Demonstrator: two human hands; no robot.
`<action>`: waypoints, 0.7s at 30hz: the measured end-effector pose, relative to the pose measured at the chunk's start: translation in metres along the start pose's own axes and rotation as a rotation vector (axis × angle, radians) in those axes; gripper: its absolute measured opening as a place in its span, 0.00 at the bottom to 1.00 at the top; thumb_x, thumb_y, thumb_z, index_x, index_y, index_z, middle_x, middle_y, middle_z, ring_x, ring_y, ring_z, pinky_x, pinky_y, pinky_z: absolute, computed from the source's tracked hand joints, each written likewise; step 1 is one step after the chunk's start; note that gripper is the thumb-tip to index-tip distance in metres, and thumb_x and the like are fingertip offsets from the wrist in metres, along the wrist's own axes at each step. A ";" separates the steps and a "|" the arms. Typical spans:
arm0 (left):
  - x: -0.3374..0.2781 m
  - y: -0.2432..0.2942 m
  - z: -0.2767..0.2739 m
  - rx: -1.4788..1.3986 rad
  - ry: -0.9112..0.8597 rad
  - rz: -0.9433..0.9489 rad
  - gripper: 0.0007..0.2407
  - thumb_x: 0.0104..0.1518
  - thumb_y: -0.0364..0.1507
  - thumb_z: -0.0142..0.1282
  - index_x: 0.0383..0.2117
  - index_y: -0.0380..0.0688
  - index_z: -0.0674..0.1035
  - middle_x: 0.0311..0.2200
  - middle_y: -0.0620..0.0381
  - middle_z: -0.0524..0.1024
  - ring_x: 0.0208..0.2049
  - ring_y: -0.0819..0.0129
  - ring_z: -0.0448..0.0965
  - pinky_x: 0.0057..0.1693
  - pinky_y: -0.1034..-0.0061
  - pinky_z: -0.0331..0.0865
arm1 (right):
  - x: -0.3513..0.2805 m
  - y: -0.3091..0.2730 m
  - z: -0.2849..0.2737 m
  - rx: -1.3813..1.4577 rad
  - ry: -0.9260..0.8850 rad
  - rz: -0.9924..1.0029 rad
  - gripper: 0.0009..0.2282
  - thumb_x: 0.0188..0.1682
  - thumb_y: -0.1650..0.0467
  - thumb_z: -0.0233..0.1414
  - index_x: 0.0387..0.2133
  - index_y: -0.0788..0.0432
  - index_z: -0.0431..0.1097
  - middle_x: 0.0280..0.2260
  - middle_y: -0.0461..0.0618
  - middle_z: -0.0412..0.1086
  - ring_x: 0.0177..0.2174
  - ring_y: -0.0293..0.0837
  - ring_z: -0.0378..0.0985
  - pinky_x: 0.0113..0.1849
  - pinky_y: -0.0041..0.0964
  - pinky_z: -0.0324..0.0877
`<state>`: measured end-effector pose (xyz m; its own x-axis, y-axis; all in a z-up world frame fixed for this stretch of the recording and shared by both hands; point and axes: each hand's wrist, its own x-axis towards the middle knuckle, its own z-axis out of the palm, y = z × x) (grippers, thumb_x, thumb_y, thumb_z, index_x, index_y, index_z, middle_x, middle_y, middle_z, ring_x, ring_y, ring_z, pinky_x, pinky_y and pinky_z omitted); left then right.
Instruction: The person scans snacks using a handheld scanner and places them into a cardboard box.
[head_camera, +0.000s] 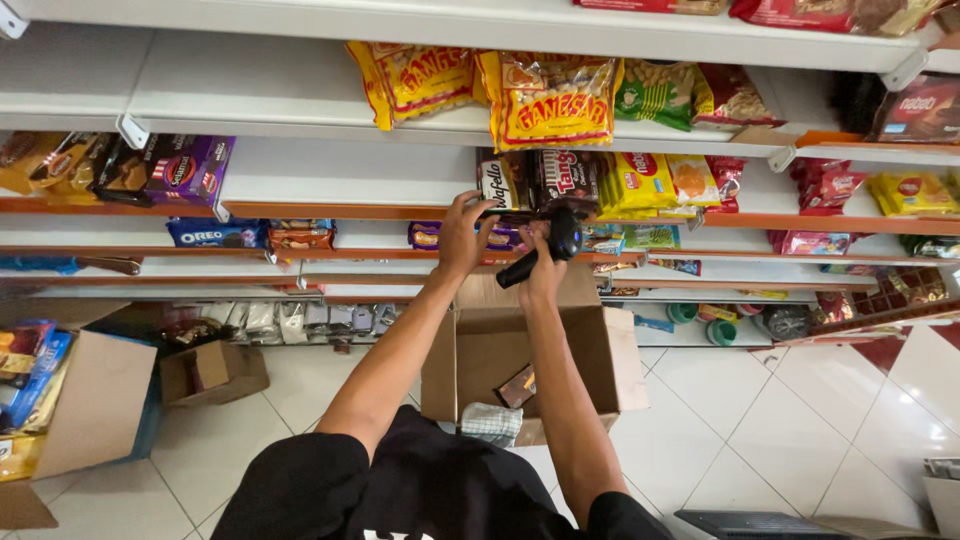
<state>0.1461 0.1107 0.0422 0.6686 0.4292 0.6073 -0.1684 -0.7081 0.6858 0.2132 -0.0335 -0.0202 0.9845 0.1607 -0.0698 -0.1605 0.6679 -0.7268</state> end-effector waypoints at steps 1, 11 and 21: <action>0.002 0.001 -0.001 0.007 0.006 0.006 0.11 0.55 0.26 0.66 0.44 0.49 0.83 0.51 0.49 0.74 0.47 0.51 0.79 0.52 0.62 0.72 | -0.001 -0.002 0.004 -0.034 0.019 0.009 0.10 0.52 0.73 0.55 0.46 0.60 0.68 0.48 0.52 0.73 0.47 0.51 0.80 0.37 0.41 0.75; -0.044 0.028 -0.014 0.033 0.114 0.143 0.16 0.53 0.28 0.66 0.46 0.41 0.79 0.44 0.43 0.72 0.47 0.47 0.74 0.52 0.58 0.68 | -0.050 -0.004 -0.024 -0.055 0.203 -0.075 0.11 0.52 0.68 0.55 0.46 0.58 0.69 0.43 0.50 0.75 0.37 0.46 0.79 0.35 0.41 0.73; -0.231 -0.023 0.069 -0.344 -0.620 -0.291 0.04 0.60 0.28 0.60 0.35 0.40 0.80 0.33 0.50 0.78 0.35 0.58 0.81 0.42 0.69 0.73 | -0.177 0.028 -0.187 -0.556 0.446 -0.111 0.15 0.60 0.63 0.50 0.45 0.65 0.73 0.43 0.52 0.75 0.43 0.45 0.77 0.47 0.38 0.71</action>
<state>0.0456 -0.0113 -0.1419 0.9874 0.1067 0.1172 -0.0720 -0.3564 0.9316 0.0479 -0.1787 -0.1558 0.9470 -0.2779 -0.1611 -0.1148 0.1756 -0.9777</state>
